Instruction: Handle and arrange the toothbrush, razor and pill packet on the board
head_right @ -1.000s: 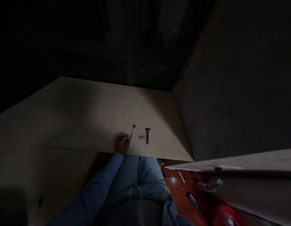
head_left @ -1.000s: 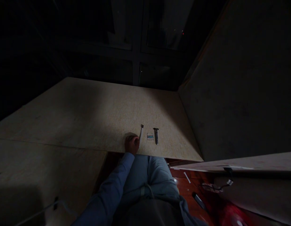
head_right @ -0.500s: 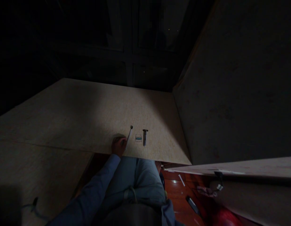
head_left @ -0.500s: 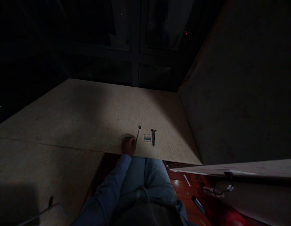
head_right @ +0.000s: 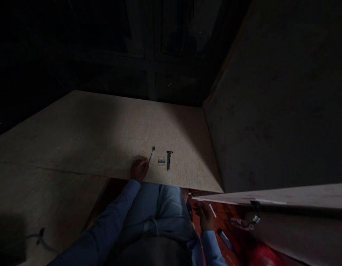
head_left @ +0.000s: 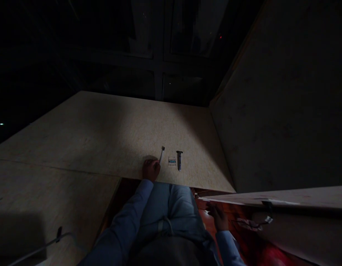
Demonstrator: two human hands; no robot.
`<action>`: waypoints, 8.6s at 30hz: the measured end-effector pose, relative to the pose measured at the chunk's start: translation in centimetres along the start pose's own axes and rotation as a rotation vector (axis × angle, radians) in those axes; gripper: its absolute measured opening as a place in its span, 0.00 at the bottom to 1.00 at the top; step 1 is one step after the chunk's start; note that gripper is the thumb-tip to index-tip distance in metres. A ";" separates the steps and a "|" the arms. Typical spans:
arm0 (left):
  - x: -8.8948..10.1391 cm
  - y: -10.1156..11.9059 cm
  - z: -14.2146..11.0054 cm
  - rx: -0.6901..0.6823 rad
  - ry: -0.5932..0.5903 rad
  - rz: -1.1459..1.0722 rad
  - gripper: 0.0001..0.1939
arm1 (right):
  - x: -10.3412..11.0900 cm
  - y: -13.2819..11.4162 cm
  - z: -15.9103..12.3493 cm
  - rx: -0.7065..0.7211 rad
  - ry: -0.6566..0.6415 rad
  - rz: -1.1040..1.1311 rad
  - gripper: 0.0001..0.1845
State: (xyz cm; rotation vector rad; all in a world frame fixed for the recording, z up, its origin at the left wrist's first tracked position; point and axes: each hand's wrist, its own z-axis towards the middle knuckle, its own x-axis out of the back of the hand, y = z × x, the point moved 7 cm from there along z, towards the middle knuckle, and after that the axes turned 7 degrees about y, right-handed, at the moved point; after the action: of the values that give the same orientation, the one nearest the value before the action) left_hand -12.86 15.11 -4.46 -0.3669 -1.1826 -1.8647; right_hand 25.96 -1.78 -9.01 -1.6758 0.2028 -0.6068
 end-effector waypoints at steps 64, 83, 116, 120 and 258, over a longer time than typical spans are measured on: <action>-0.4 -0.7 0.9 0.045 0.020 -0.002 0.09 | -15.9 -9.2 6.7 0.723 -0.100 -0.340 0.16; -0.5 -0.7 0.9 0.066 0.028 -0.019 0.08 | -15.9 -9.0 6.9 0.719 -0.103 -0.356 0.17; -4.6 5.6 3.2 -0.208 -0.589 0.172 0.26 | -15.7 -9.7 6.3 0.712 -0.127 -0.374 0.16; -4.4 5.3 3.0 -0.194 -0.565 0.157 0.31 | -15.6 -9.7 6.3 0.697 -0.140 -0.364 0.16; 5.3 20.5 -2.3 0.703 -0.737 -1.109 0.24 | -11.0 -19.4 0.0 -0.118 -0.539 0.745 0.22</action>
State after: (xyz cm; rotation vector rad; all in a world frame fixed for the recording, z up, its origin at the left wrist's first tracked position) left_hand 0.79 7.00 9.72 0.0721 -2.8528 -2.0007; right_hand 12.81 7.27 6.53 -1.6581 0.4439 0.4178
